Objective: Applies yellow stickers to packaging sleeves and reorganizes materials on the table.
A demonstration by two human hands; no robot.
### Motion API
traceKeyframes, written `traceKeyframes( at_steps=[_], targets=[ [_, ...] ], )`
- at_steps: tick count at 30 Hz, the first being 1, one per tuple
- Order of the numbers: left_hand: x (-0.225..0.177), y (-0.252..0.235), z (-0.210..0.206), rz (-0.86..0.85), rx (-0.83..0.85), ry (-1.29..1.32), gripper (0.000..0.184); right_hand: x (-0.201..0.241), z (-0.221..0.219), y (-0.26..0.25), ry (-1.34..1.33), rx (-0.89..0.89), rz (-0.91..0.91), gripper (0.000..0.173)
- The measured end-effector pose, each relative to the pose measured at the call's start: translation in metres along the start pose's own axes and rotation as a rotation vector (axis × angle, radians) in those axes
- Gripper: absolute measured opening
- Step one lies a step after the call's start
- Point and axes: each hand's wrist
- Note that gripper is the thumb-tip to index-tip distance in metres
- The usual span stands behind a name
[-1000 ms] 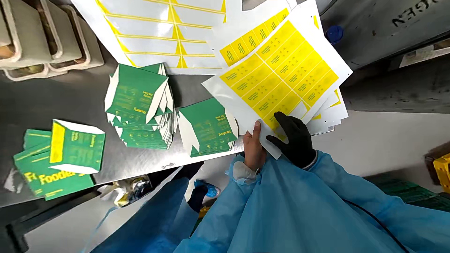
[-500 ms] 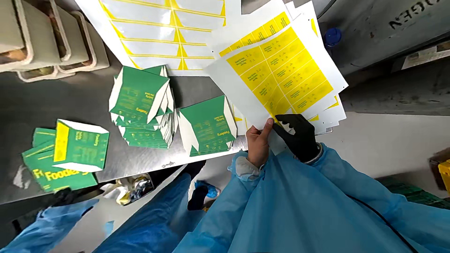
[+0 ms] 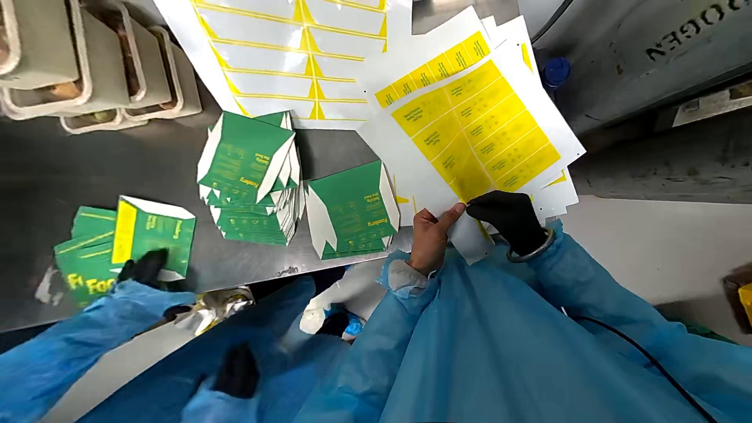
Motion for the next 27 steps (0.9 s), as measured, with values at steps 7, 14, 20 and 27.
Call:
traceKeyframes(
  at_steps=[7,14,20,27],
  targets=[
    [-0.002,-0.006,0.02,0.133,-0.104,0.099,0.022,-0.018,0.037,-0.031,0.046,-0.077,-0.282,0.021],
    [-0.002,-0.003,0.012,0.066,-0.002,0.136,0.023,0.02,0.023,-0.019,0.432,0.065,0.089,0.024],
    [-0.003,-0.003,0.007,0.081,0.071,0.135,0.017,0.026,-0.021,0.015,0.532,-0.119,0.146,0.013],
    [-0.001,-0.01,0.01,0.155,-0.053,0.085,0.026,0.009,0.028,-0.014,0.304,-0.168,-0.272,0.015]
  ],
)
Point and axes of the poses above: each hand's wrist, its own y-axis away from the middle knuckle, its own z-axis out of the back of the hand, x = y × z, and after that the axes turned 12 degrees about z, right-handed
